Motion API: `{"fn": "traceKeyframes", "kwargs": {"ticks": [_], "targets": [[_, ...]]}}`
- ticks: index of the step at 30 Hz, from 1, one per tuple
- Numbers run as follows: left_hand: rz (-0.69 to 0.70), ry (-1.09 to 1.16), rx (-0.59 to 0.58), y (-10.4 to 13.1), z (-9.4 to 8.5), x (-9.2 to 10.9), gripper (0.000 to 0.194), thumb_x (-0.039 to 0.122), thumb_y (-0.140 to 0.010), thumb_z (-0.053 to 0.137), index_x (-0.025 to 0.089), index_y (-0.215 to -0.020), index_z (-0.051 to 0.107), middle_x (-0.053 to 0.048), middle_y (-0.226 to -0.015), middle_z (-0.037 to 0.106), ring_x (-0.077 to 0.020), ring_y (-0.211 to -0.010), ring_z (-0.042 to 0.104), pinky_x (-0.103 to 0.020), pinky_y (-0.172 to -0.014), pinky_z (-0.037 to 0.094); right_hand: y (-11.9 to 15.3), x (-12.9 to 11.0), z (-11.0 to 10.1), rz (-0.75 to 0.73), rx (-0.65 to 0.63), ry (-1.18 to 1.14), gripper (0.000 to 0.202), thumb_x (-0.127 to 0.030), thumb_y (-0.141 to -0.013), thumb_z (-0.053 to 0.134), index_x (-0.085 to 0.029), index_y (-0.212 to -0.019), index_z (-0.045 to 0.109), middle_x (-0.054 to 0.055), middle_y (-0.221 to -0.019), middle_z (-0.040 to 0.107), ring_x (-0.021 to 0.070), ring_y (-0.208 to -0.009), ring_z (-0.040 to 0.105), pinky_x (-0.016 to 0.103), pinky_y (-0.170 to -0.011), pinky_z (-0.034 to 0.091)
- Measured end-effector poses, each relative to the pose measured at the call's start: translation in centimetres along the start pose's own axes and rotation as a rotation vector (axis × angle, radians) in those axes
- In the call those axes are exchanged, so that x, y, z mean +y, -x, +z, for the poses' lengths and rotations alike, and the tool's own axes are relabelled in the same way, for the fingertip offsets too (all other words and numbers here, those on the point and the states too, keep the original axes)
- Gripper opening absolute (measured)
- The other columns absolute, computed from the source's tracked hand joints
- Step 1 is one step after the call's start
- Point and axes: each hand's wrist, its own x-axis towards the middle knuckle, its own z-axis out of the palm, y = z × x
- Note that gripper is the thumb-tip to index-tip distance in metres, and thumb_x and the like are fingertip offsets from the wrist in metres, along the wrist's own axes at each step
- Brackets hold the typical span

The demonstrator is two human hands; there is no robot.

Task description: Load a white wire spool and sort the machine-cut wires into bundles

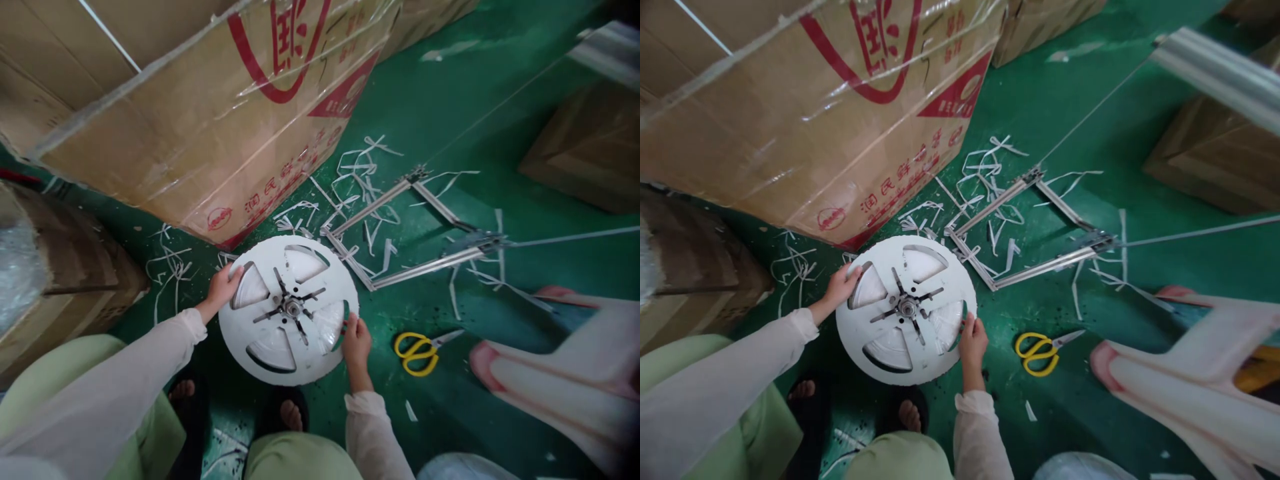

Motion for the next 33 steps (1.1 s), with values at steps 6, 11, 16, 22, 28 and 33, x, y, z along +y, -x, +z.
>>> {"fn": "traceKeyframes", "kwargs": {"ticks": [6,11,16,22,28,33], "targets": [[-0.044,-0.018,-0.061,-2.1,0.8,-0.7,0.045,0.054,-0.091,0.040,0.020,-0.111,0.063,-0.008,-0.101,0.072,-0.0250,-0.095,0.064,-0.033,-0.081,0.047,-0.8,-0.4,-0.1,-0.065,-0.010,0.130,0.055,-0.066,-0.088,0.036,-0.022,-0.061,0.051,0.001,-0.054,0.056,0.0184,-0.056,0.048,0.030,-0.057,0.036],[-0.035,-0.078,-0.070,-2.1,-0.7,0.3,0.055,0.052,-0.089,0.046,0.015,-0.129,0.055,-0.019,-0.129,0.060,-0.0349,-0.122,0.052,-0.047,-0.102,0.037,-0.1,-3.2,-0.5,-0.150,0.079,0.228,0.057,-0.060,-0.089,0.040,-0.011,-0.107,0.062,0.020,-0.102,0.067,0.0321,-0.094,0.058,0.043,-0.078,0.044],[0.634,-0.414,-0.259,0.9,-1.1,3.2,0.069,0.051,-0.089,0.050,0.020,-0.148,0.033,-0.012,-0.158,0.024,-0.0308,-0.147,0.014,-0.049,-0.118,0.003,3.6,-6.7,1.7,-0.634,-0.017,0.565,0.056,-0.039,-0.095,0.039,-0.015,-0.145,0.037,0.018,-0.154,0.031,0.0351,-0.144,0.018,0.061,-0.111,0.016],[0.801,-0.582,-0.372,1.9,1.1,4.6,0.073,0.058,-0.090,0.044,0.026,-0.152,0.021,-0.010,-0.161,0.015,-0.0273,-0.149,0.006,-0.054,-0.118,-0.003,5.1,-6.6,4.1,-0.651,-0.176,0.812,0.056,-0.029,-0.098,0.026,-0.015,-0.152,0.020,0.009,-0.159,0.020,0.0280,-0.148,0.005,0.062,-0.113,0.003],[0.692,-0.637,-0.420,1.0,1.1,4.9,0.073,0.052,-0.091,0.047,0.023,-0.152,0.020,-0.009,-0.161,0.012,-0.0284,-0.149,0.005,-0.056,-0.117,-0.002,4.5,-8.1,4.2,-0.612,-0.193,0.919,0.057,-0.029,-0.097,0.025,-0.014,-0.152,0.019,0.006,-0.160,0.011,0.0266,-0.148,-0.001,0.061,-0.114,-0.002],[0.648,-0.619,-0.430,0.9,1.5,5.3,0.077,0.048,-0.088,0.052,0.025,-0.152,0.017,-0.008,-0.162,0.009,-0.0299,-0.149,0.002,-0.058,-0.116,-0.004,4.1,-8.5,4.4,-0.603,-0.245,0.938,0.059,-0.026,-0.095,0.027,-0.012,-0.152,0.017,0.007,-0.160,0.010,0.0282,-0.148,-0.003,0.065,-0.112,-0.002]]}}
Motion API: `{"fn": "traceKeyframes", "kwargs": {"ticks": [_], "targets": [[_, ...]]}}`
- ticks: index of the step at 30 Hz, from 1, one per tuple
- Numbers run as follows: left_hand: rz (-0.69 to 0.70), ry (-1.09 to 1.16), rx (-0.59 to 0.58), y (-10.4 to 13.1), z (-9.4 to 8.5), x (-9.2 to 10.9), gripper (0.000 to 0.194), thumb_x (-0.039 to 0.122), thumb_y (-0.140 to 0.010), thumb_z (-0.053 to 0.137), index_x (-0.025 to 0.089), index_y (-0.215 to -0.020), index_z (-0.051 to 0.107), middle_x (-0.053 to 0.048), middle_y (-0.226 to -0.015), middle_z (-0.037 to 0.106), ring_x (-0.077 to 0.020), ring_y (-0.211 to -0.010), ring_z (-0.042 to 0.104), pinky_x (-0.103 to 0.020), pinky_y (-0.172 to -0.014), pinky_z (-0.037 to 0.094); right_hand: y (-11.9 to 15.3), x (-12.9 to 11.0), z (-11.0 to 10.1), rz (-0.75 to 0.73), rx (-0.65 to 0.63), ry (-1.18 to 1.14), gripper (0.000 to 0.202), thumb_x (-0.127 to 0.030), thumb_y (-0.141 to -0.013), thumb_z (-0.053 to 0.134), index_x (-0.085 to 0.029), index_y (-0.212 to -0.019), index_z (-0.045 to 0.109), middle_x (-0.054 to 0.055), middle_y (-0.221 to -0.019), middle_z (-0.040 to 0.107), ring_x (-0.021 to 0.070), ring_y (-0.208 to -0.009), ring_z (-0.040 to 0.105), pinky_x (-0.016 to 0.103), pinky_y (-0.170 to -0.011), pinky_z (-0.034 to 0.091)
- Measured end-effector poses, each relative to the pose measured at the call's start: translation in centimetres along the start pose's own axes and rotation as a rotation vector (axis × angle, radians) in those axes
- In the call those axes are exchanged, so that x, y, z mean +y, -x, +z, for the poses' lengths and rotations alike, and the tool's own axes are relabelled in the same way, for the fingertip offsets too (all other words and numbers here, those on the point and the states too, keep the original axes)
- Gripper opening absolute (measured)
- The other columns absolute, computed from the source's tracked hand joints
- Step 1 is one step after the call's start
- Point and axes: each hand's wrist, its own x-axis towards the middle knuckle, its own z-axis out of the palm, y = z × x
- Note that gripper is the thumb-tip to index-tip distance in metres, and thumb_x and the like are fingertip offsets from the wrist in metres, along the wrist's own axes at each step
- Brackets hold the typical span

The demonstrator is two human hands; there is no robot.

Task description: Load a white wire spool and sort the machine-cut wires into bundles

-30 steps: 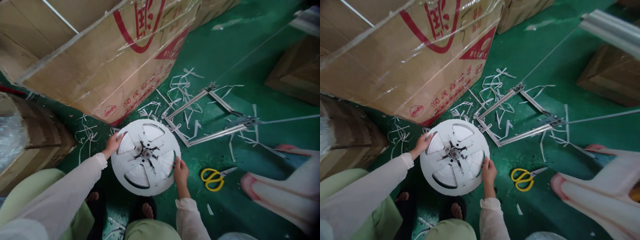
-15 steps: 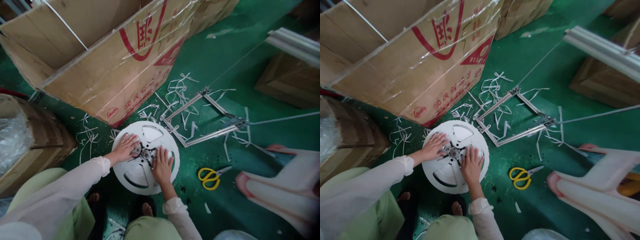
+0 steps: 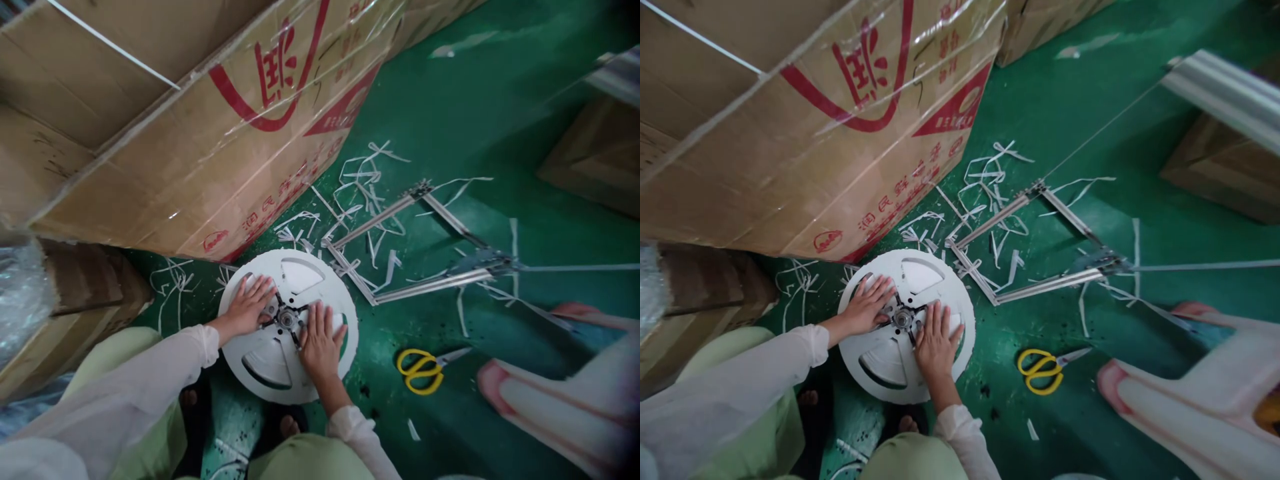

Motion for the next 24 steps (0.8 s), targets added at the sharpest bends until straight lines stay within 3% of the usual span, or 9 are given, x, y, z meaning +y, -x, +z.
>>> {"fn": "traceKeyframes", "kwargs": {"ticks": [9,13,16,18,21,24], "targets": [[-0.014,0.056,-0.022,0.1,-0.3,0.1,0.075,0.044,-0.086,0.055,0.027,-0.151,0.023,-0.008,-0.161,0.014,-0.0307,-0.148,0.009,-0.059,-0.115,0.002,0.1,0.7,0.1,-0.031,-0.009,-0.023,0.060,-0.030,-0.096,0.028,-0.014,-0.153,0.014,0.007,-0.160,0.007,0.0301,-0.148,0.001,0.069,-0.110,0.003],[-0.016,0.054,0.034,0.2,-2.3,0.8,0.060,0.031,-0.084,0.055,0.028,-0.142,0.041,-0.009,-0.157,0.030,-0.0311,-0.143,0.026,-0.062,-0.114,0.005,0.6,1.1,0.0,-0.044,0.013,-0.046,0.059,-0.030,-0.097,0.029,-0.018,-0.153,0.013,0.005,-0.160,0.010,0.0285,-0.148,0.004,0.067,-0.110,0.013],[-0.021,0.079,0.190,-0.9,-5.1,3.0,0.043,0.020,-0.085,0.048,0.025,-0.128,0.056,-0.010,-0.138,0.055,-0.0261,-0.128,0.048,-0.057,-0.115,0.008,0.9,1.1,0.1,-0.042,0.042,-0.072,0.059,-0.030,-0.097,0.030,-0.019,-0.153,0.014,0.005,-0.160,0.012,0.0281,-0.148,0.005,0.066,-0.110,0.014],[0.097,0.105,0.263,-2.3,-6.6,5.3,0.037,0.027,-0.088,0.049,0.025,-0.123,0.059,-0.008,-0.126,0.063,-0.0244,-0.119,0.054,-0.055,-0.116,0.008,1.0,0.9,0.4,-0.031,0.071,-0.090,0.058,-0.030,-0.098,0.030,-0.018,-0.152,0.017,0.006,-0.160,0.014,0.0287,-0.148,0.005,0.067,-0.110,0.011],[0.283,0.049,0.161,-4.8,-7.1,8.6,0.027,0.036,-0.086,0.056,0.025,-0.109,0.067,-0.006,-0.103,0.071,-0.0252,-0.104,0.062,-0.059,-0.114,0.010,1.4,0.5,1.0,-0.023,0.105,-0.114,0.053,-0.028,-0.099,0.029,-0.017,-0.150,0.026,0.007,-0.159,0.018,0.0279,-0.148,0.007,0.067,-0.111,0.006],[0.322,-0.050,0.038,-6.5,-6.3,10.4,0.018,0.027,-0.086,0.055,0.022,-0.090,0.071,-0.006,-0.085,0.074,-0.0235,-0.089,0.066,-0.060,-0.111,0.015,2.0,0.3,1.3,-0.019,0.104,-0.138,0.050,-0.028,-0.100,0.027,-0.017,-0.148,0.031,0.008,-0.157,0.023,0.0265,-0.148,0.009,0.067,-0.111,0.003]]}}
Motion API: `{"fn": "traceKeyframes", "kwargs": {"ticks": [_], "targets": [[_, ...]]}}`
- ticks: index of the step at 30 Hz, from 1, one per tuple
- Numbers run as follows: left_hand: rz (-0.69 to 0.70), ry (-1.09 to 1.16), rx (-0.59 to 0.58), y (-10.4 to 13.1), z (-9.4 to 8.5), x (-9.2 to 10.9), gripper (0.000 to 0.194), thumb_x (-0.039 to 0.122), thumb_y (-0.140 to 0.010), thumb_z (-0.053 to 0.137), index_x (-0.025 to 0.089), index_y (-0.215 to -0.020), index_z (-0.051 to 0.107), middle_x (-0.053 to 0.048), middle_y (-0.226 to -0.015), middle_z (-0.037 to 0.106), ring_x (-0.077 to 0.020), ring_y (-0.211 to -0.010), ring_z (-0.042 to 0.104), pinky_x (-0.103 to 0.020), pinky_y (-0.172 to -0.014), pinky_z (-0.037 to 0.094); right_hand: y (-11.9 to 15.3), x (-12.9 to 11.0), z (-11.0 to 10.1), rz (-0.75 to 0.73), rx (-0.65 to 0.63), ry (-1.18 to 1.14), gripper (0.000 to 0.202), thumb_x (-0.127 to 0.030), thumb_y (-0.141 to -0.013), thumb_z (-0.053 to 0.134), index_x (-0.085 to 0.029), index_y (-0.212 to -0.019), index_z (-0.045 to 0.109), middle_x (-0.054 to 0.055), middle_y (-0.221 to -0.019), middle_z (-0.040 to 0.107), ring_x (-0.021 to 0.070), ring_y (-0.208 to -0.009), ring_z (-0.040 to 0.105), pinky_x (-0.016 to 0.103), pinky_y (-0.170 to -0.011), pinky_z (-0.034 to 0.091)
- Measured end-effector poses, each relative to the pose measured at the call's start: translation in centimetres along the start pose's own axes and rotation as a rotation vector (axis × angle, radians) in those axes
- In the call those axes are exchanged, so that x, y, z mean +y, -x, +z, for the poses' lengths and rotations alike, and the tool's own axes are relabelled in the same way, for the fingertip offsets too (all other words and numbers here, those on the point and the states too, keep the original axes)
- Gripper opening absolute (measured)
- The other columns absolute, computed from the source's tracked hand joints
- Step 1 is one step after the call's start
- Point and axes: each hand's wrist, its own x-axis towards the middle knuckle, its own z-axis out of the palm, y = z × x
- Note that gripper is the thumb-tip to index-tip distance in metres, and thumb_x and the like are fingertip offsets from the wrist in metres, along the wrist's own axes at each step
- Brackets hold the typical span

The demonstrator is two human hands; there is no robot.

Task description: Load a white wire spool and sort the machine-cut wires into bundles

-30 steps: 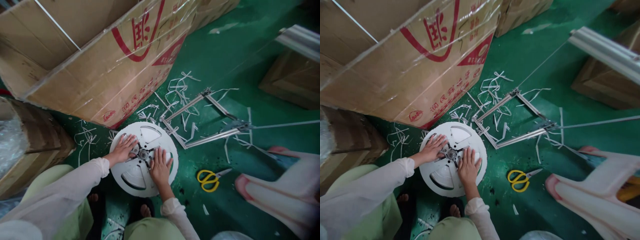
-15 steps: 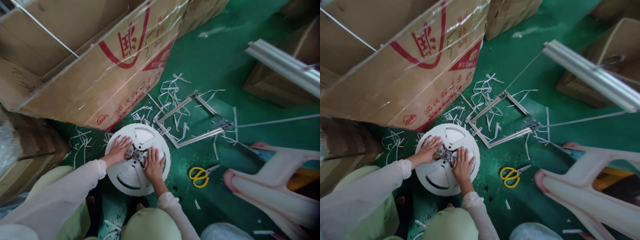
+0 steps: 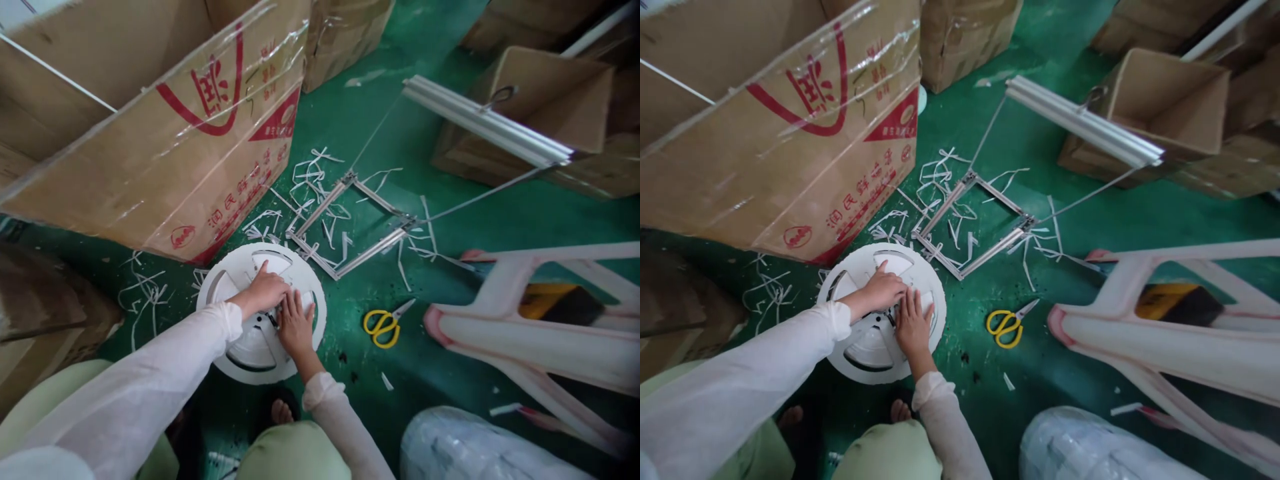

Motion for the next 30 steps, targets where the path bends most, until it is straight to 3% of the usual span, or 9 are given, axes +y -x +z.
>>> {"fn": "traceKeyframes", "kwargs": {"ticks": [7,12,15,18,20,21,24,27,30], "targets": [[0.057,-0.061,-0.035,-0.5,1.3,0.1,0.021,0.029,-0.086,0.052,0.021,-0.085,0.072,-0.006,-0.076,0.073,-0.0222,-0.082,0.068,-0.056,-0.109,0.021,1.3,-0.2,-0.8,0.039,-0.056,-0.019,0.053,-0.033,-0.100,0.026,-0.017,-0.150,0.025,0.009,-0.158,0.021,0.0243,-0.148,0.007,0.068,-0.111,0.001],[0.023,-0.010,-0.048,-0.6,0.7,0.3,0.025,0.026,-0.088,0.048,0.021,-0.086,0.073,-0.007,-0.080,0.074,-0.0231,-0.086,0.068,-0.053,-0.109,0.026,0.9,-0.6,-1.0,0.053,-0.100,0.000,0.053,-0.028,-0.099,0.025,-0.017,-0.150,0.025,0.008,-0.159,0.015,0.0257,-0.148,0.005,0.073,-0.108,0.002],[0.077,0.101,-0.068,0.5,-0.5,-1.2,0.028,0.029,-0.090,0.046,0.023,-0.103,0.071,-0.007,-0.100,0.074,-0.0226,-0.099,0.066,-0.043,-0.104,0.037,0.5,-0.4,-1.2,0.046,-0.101,-0.008,0.054,-0.027,-0.098,0.027,-0.018,-0.151,0.023,0.006,-0.159,0.016,0.0257,-0.148,0.007,0.070,-0.109,0.008],[-0.012,0.183,0.092,3.8,-1.2,-4.4,0.042,0.035,-0.093,0.044,0.022,-0.131,0.055,-0.008,-0.132,0.061,-0.0203,-0.122,0.055,-0.033,-0.104,0.040,0.1,0.0,-1.3,0.028,-0.061,-0.031,0.058,-0.028,-0.096,0.031,-0.018,-0.152,0.021,0.006,-0.159,0.020,0.0251,-0.148,0.009,0.063,-0.113,0.012],[-0.158,0.155,0.176,6.6,-0.9,-6.7,0.051,0.038,-0.093,0.044,0.018,-0.140,0.044,-0.010,-0.143,0.051,-0.0212,-0.131,0.046,-0.034,-0.110,0.035,-0.2,0.5,-1.4,0.028,-0.010,-0.036,0.060,-0.032,-0.096,0.034,-0.016,-0.152,0.021,0.007,-0.159,0.020,0.0260,-0.148,0.009,0.060,-0.114,0.011],[-0.202,0.122,0.148,8.0,-0.4,-7.8,0.059,0.042,-0.090,0.049,0.017,-0.143,0.040,-0.012,-0.148,0.044,-0.0234,-0.136,0.040,-0.037,-0.113,0.032,-0.4,0.8,-1.5,0.035,0.013,-0.032,0.061,-0.035,-0.096,0.034,-0.015,-0.152,0.021,0.008,-0.159,0.019,0.0269,-0.148,0.008,0.059,-0.115,0.009],[-0.195,0.023,-0.081,10.9,1.8,-9.7,0.097,0.057,-0.071,0.068,0.021,-0.150,0.026,-0.013,-0.159,0.021,-0.0316,-0.146,0.017,-0.048,-0.118,0.015,-1.0,1.6,-1.5,0.039,0.027,0.002,0.062,-0.042,-0.097,0.033,-0.015,-0.152,0.022,0.009,-0.160,0.016,0.0297,-0.148,0.005,0.062,-0.114,0.003],[-0.181,-0.029,-0.183,11.4,3.9,-9.9,0.120,0.064,-0.057,0.075,0.024,-0.153,0.016,-0.013,-0.162,0.005,-0.0342,-0.148,0.003,-0.053,-0.117,0.004,-1.6,2.2,-1.4,0.014,-0.008,0.042,0.061,-0.044,-0.098,0.029,-0.018,-0.152,0.021,0.008,-0.161,0.013,0.0306,-0.148,0.003,0.064,-0.112,0.001],[-0.191,-0.046,-0.189,10.6,4.8,-9.7,0.124,0.066,-0.055,0.075,0.026,-0.153,0.011,-0.013,-0.162,0.000,-0.0340,-0.148,-0.001,-0.055,-0.116,-0.001,-1.9,2.4,-1.1,0.005,-0.030,0.061,0.061,-0.044,-0.098,0.027,-0.018,-0.152,0.019,0.008,-0.161,0.011,0.0311,-0.148,0.000,0.065,-0.111,0.000]]}}
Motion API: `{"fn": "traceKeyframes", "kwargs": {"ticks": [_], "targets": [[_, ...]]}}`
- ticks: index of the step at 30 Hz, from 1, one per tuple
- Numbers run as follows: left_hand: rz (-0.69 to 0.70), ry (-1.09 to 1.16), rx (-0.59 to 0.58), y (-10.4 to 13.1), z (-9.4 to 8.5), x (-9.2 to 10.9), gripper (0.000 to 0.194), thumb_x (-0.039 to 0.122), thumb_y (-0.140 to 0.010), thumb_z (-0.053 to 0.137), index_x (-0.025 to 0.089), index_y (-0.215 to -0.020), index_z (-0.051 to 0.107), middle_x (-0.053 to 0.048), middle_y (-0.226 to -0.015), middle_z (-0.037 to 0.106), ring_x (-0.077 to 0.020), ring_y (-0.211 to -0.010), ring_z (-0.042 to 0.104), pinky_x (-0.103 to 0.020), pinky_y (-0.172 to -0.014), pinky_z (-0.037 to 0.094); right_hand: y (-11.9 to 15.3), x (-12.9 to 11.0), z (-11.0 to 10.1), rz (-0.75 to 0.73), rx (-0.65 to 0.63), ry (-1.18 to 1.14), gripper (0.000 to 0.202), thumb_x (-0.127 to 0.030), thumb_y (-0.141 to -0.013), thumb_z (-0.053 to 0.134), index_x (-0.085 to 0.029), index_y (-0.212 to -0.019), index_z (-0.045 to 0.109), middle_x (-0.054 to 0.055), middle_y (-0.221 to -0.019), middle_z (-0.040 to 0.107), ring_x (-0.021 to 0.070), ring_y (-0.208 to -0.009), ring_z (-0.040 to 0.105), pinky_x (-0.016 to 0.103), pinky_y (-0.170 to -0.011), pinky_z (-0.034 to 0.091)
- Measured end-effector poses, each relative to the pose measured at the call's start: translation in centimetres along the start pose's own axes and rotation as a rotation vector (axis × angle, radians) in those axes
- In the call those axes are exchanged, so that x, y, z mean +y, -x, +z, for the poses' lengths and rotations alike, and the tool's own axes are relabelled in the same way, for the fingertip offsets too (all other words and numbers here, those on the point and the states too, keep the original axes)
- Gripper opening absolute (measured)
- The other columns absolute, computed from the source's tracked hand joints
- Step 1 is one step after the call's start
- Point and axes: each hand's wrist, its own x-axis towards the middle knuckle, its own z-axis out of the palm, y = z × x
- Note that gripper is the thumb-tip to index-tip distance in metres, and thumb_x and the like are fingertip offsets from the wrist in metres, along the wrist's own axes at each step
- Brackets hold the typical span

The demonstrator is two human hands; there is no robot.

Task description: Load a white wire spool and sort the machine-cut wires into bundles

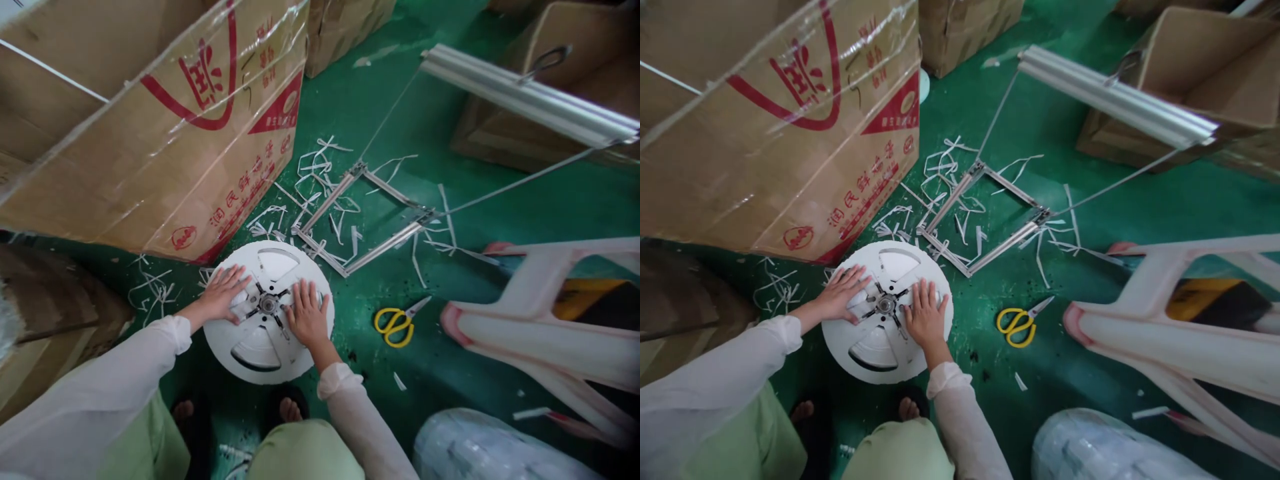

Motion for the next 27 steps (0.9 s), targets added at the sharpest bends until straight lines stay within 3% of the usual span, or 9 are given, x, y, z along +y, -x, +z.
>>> {"fn": "traceKeyframes", "kwargs": {"ticks": [8,10,12,14,16,19,21,23,27], "targets": [[-0.095,-0.037,-0.061,-0.7,-1.3,0.9,0.122,0.059,-0.051,0.080,0.025,-0.152,0.019,-0.015,-0.161,0.003,-0.0352,-0.148,0.003,-0.060,-0.114,0.001,-0.9,-0.9,-0.6,0.010,-0.049,-0.054,0.063,-0.043,-0.097,0.030,-0.018,-0.153,0.017,0.009,-0.161,0.011,0.0327,-0.147,0.001,0.068,-0.110,0.002],[-0.083,-0.034,-0.050,-0.3,-1.4,1.1,0.121,0.055,-0.052,0.081,0.026,-0.151,0.019,-0.015,-0.161,0.005,-0.0353,-0.148,0.005,-0.060,-0.114,0.004,-0.9,0.0,-1.2,-0.011,-0.079,-0.134,0.062,-0.044,-0.096,0.032,-0.019,-0.152,0.020,0.009,-0.160,0.017,0.0314,-0.147,0.008,0.065,-0.111,0.007],[-0.074,-0.022,-0.032,0.1,-1.3,1.1,0.118,0.051,-0.053,0.080,0.027,-0.151,0.020,-0.014,-0.161,0.008,-0.0352,-0.148,0.008,-0.059,-0.114,0.007,-0.1,2.5,-1.5,-0.011,-0.056,-0.273,0.060,-0.042,-0.097,0.032,-0.020,-0.152,0.023,0.010,-0.156,0.030,0.0267,-0.145,0.022,0.055,-0.113,0.018],[-0.079,-0.001,-0.009,0.6,-1.2,0.8,0.110,0.049,-0.057,0.077,0.028,-0.150,0.023,-0.014,-0.161,0.012,-0.0358,-0.147,0.013,-0.060,-0.114,0.011,2.5,6.3,-1.1,0.134,0.051,-0.415,0.056,-0.039,-0.097,0.032,-0.020,-0.150,0.030,0.011,-0.146,0.047,0.0221,-0.135,0.040,0.043,-0.109,0.032],[-0.076,0.028,-0.005,1.3,-1.4,0.4,0.090,0.048,-0.070,0.066,0.028,-0.149,0.028,-0.013,-0.158,0.023,-0.0350,-0.144,0.025,-0.060,-0.113,0.015,6.7,10.4,-0.2,0.406,0.166,-0.484,0.052,-0.036,-0.095,0.033,-0.017,-0.142,0.043,0.012,-0.128,0.062,0.0218,-0.118,0.056,0.037,-0.098,0.043],[-0.133,0.083,-0.008,2.9,-2.3,-0.2,0.062,0.047,-0.087,0.043,0.024,-0.145,0.038,-0.012,-0.145,0.049,-0.0341,-0.128,0.049,-0.059,-0.110,0.024,14.0,14.6,2.2,0.640,0.136,-0.445,0.044,-0.035,-0.090,0.040,-0.010,-0.119,0.062,0.015,-0.103,0.069,0.0231,-0.091,0.066,0.036,-0.082,0.049],[-0.158,0.106,0.005,4.1,-3.2,-0.5,0.059,0.051,-0.089,0.037,0.023,-0.141,0.044,-0.009,-0.133,0.061,-0.0322,-0.113,0.060,-0.055,-0.107,0.032,17.7,15.4,4.0,0.718,0.096,-0.421,0.039,-0.038,-0.086,0.048,-0.011,-0.108,0.066,0.013,-0.099,0.068,0.0233,-0.085,0.066,0.034,-0.078,0.049],[-0.150,0.116,0.030,5.1,-3.9,-0.5,0.058,0.055,-0.088,0.037,0.025,-0.137,0.049,-0.003,-0.126,0.066,-0.0288,-0.104,0.064,-0.048,-0.103,0.039,19.5,15.0,5.7,0.786,0.073,-0.401,0.040,-0.043,-0.082,0.053,-0.013,-0.106,0.065,0.013,-0.101,0.065,0.0250,-0.087,0.065,0.034,-0.075,0.048],[-0.098,0.149,0.090,5.8,-4.8,0.5,0.058,0.056,-0.086,0.039,0.025,-0.134,0.054,-0.003,-0.125,0.066,-0.0270,-0.106,0.063,-0.038,-0.097,0.046,18.7,13.0,7.8,0.869,0.076,-0.411,0.048,-0.053,-0.081,0.054,-0.015,-0.109,0.060,0.013,-0.106,0.060,0.0272,-0.088,0.064,0.036,-0.073,0.047]]}}
